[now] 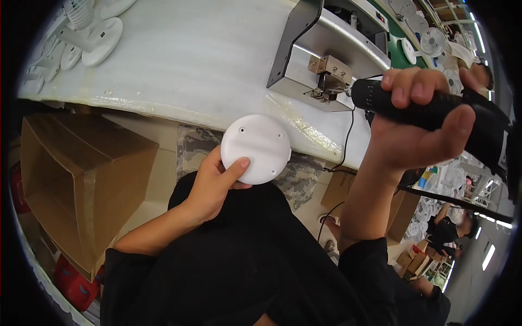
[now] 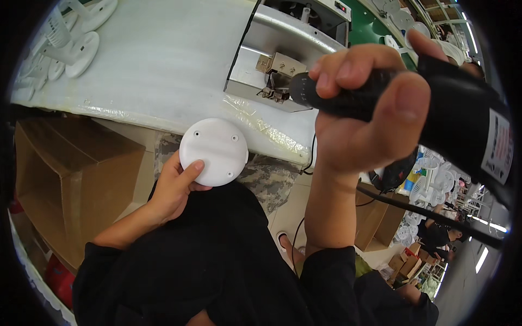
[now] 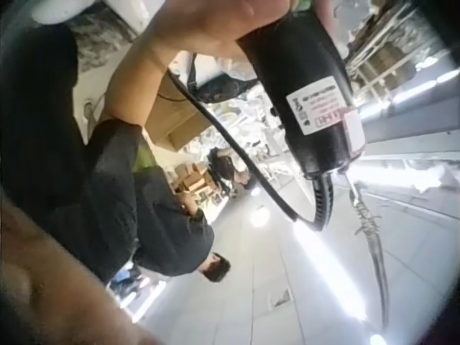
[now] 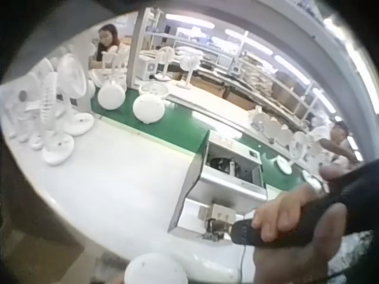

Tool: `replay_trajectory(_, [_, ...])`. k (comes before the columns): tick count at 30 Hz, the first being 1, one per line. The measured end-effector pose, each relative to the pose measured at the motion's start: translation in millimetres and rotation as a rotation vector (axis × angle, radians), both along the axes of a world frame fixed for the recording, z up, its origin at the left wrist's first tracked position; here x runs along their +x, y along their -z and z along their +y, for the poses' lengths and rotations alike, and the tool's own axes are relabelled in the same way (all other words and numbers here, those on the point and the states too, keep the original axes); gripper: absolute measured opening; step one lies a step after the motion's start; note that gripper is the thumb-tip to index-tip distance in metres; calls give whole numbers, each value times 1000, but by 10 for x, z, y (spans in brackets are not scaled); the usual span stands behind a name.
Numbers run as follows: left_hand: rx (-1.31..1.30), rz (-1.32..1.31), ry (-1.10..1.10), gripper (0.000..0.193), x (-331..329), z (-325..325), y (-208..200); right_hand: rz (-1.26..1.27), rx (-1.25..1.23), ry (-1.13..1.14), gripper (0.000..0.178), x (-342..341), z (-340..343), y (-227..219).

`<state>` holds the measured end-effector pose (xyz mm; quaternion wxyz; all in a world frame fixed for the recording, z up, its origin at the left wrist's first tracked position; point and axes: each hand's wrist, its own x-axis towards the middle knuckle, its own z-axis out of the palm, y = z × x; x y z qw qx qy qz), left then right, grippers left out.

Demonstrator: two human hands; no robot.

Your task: The person is using an electric screwdriver to assemble small portable fans at a factory workbench.

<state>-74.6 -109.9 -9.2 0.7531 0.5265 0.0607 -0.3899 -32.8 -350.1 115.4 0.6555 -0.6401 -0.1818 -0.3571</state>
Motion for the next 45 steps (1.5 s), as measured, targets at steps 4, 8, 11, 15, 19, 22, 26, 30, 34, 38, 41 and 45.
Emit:
replay_trajectory(4, [-81, 199, 4, 45, 81, -23, -20, 77, -79, 1, 40, 86, -17, 12])
replay_trajectory(8, [-131, 274, 19, 46, 102, -88, 6, 117, -19, -148, 43, 41, -36, -52])
replay_trajectory(11, [-149, 301, 21, 46, 74, -136, 51, 125, 93, -348, 50, -71, -46, -12])
replay_trajectory(15, [-201, 247, -18, 45, 37, -171, 124, 151, 117, -340, 54, -274, 135, 182])
replay_trajectory(19, [-211, 252, -25, 44, 40, -185, 159, 154, 90, -381, 53, -224, 199, 299])
replay_trajectory(22, [-216, 253, -34, 43, 25, -194, 152, 169, 119, -401, 53, -214, 236, 383])
replay_trajectory(26, [-223, 262, -54, 42, 14, -209, 141, 225, 228, -414, 51, -191, 264, 477])
replay_trajectory(30, [-235, 268, -45, 41, 1, -205, 141, 217, 1, -401, 47, -112, 282, 502])
replay_trajectory(34, [-257, 300, -45, 40, 3, -221, 145, 242, -31, -394, 43, -100, 301, 513])
replay_trajectory(38, [-264, 312, -47, 40, 15, -229, 153, 278, -64, -361, 40, -42, 324, 503])
replay_trajectory(41, [-262, 303, -41, 40, 30, -226, 148, 297, -30, -283, 43, -89, 450, 524])
replay_trajectory(45, [-259, 355, 10, 43, 45, -197, 152, 390, -12, -248, 59, -131, 432, 506])
